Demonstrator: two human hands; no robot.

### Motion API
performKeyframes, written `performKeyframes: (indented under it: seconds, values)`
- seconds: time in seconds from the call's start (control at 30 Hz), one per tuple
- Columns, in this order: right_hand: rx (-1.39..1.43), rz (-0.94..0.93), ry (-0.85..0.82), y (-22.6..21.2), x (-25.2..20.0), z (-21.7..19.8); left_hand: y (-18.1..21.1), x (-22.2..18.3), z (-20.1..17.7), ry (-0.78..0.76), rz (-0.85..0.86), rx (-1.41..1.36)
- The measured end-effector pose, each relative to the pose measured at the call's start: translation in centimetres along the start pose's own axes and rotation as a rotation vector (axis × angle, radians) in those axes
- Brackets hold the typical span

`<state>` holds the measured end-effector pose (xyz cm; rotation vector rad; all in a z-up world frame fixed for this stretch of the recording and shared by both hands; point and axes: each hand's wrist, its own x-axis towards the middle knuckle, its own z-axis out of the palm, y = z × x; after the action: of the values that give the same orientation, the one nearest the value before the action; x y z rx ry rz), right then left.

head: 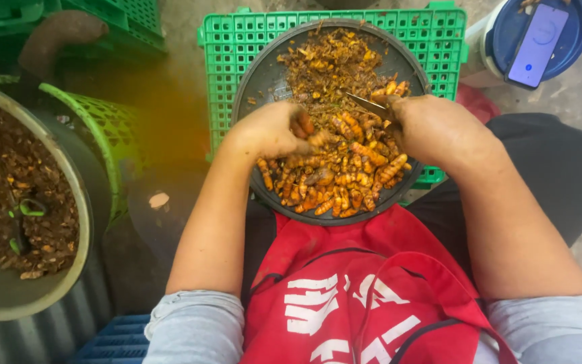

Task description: Cleaning and scraping turmeric roots in a tray using hands and a knife

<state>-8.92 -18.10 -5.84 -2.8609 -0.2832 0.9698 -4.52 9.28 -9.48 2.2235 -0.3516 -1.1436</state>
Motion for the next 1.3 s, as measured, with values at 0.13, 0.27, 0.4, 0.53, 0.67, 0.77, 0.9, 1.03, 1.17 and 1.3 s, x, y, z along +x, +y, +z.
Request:
performKeyframes:
  seconds: [0.13, 0.27, 0.4, 0.53, 0.67, 0.77, 0.9, 1.03, 1.17, 1.3]
  values:
    - [0.044, -0.088, 0.075, 0.5, 1.0, 1.9, -2.6, 1.9, 1.0, 0.204, -0.05, 0.176]
    - [0.096, -0.175, 0.057, -0.6, 0.1, 1.6, -7.3, 5.9, 2.9, 0.453, -0.102, 0.386]
    - [0.026, -0.14, 0.084, -2.0, -0.5, 0.4, -5.9, 6.4, 3.9, 0.442, -0.114, 0.373]
    - [0.065, -0.111, 0.04, -1.2, -1.0, 0.5, -4.3, 4.5, 3.3, 0.471, -0.088, 0.241]
    - [0.061, -0.113, 0.132, -0.1, 0.0, 1.9, -1.1, 1.5, 0.1, 0.393, 0.013, -0.141]
    - [0.269, -0.163, 0.275, -1.9, -1.4, -0.7, 0.8, 1.7, 1.1, 0.277, 0.226, -0.91]
    - [0.316, -0.136, 0.376, -2.5, -0.8, -0.3, 0.2, 3.7, 2.7, 0.092, 0.41, -1.169]
    - [0.206, -0.192, 0.509, -2.6, 0.8, 0.6, 1.0, 3.6, 2.7, 0.104, 0.47, -1.324]
    - [0.288, -0.269, 0.562, -3.2, 1.9, 0.3, 1.4, 4.2, 3.7, 0.206, 0.507, -1.446]
    - [0.297, -0.304, 0.595, -3.9, 1.9, -0.4, 1.3, 4.3, 3.8, 0.241, 0.517, -1.487]
